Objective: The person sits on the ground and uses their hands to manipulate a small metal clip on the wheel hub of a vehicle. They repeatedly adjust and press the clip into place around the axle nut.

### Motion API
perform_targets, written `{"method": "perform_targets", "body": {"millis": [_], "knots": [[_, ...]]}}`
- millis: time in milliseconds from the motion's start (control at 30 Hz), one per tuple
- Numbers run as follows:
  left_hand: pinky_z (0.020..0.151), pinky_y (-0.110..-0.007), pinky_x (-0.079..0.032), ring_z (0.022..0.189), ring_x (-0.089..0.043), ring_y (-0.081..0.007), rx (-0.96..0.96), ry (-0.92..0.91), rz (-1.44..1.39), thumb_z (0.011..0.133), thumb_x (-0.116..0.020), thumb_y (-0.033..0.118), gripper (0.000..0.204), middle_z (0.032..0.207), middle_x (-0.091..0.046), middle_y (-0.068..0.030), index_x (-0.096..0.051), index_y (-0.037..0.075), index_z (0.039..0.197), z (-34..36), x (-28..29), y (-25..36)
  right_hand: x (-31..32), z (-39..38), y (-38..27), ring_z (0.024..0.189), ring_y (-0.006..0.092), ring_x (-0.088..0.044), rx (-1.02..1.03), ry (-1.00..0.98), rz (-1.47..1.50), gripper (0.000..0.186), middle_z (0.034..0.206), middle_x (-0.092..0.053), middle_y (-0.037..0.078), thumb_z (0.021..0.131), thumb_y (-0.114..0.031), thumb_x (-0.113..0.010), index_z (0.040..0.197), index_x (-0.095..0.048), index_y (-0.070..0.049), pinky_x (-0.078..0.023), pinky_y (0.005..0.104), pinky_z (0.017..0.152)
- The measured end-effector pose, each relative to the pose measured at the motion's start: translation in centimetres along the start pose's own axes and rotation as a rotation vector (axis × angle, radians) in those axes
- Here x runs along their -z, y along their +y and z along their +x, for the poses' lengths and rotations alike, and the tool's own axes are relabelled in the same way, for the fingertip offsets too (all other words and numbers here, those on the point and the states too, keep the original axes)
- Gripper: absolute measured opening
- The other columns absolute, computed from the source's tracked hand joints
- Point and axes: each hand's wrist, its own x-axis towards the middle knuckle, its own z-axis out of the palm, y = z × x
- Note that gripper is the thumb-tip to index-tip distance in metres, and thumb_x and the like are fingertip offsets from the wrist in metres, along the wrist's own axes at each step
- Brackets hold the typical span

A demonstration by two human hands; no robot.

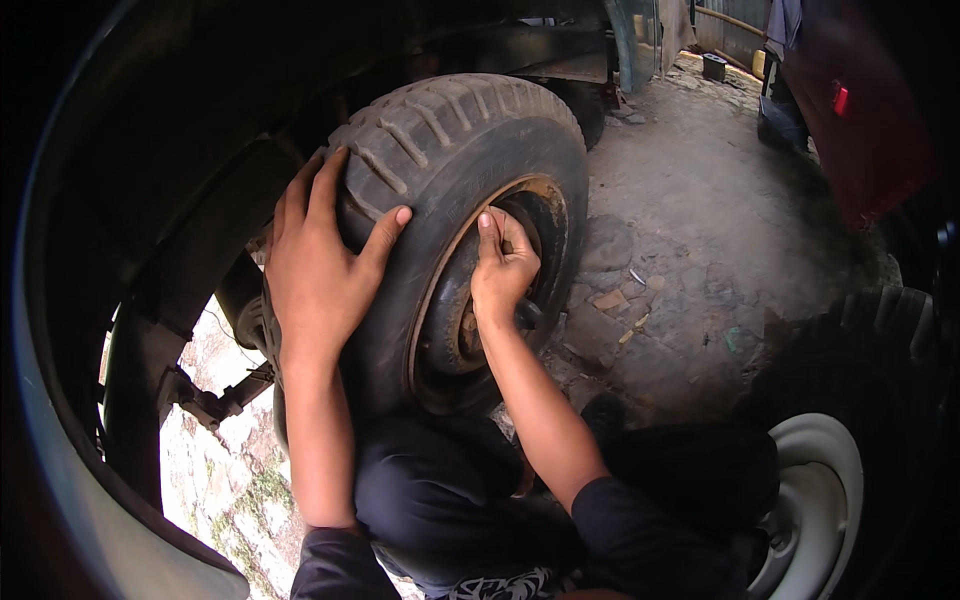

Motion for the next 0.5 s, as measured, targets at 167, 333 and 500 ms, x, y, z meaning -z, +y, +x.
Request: {"method": "perform_targets", "body": {"millis": [167,333,500], "knots": [[0.118,-0.053,-0.048,0.143,-0.058,-0.0420,-0.015,0.019,-0.004,0.090,-0.085,0.051,0.078,0.156,-0.060,-0.0201,-0.062,0.010,0.152,0.0,-0.1,-0.1,0.3,0.8,-0.2,0.108,0.0167,-0.073,-0.093,0.014,0.028,0.029,0.113,-0.080,0.013,0.106,-0.012,-0.077,0.124,-0.075,0.010,-0.059,0.0299,0.100],[0.117,-0.051,-0.049,0.142,-0.060,-0.0420,-0.021,0.024,0.039,0.089,-0.086,0.048,0.079,0.154,-0.061,-0.0215,-0.061,0.011,0.154,0.0,0.0,0.0,-0.1,0.9,-0.5,0.107,0.0171,-0.074,-0.094,0.027,0.050,0.029,0.114,-0.079,0.014,0.106,-0.013,-0.077,0.124,-0.075,0.010,-0.059,0.0296,0.098],[0.116,-0.051,-0.051,0.142,-0.060,-0.0422,-0.009,0.010,0.002,0.089,-0.085,0.049,0.078,0.155,-0.060,-0.0209,-0.061,0.010,0.153,0.0,0.0,0.1,-0.5,-0.3,0.5,0.088,0.0108,-0.069,0.007,0.045,-0.050,0.029,0.107,-0.079,0.007,0.107,-0.015,-0.077,0.123,-0.076,0.008,-0.057,0.0254,0.082]]}}
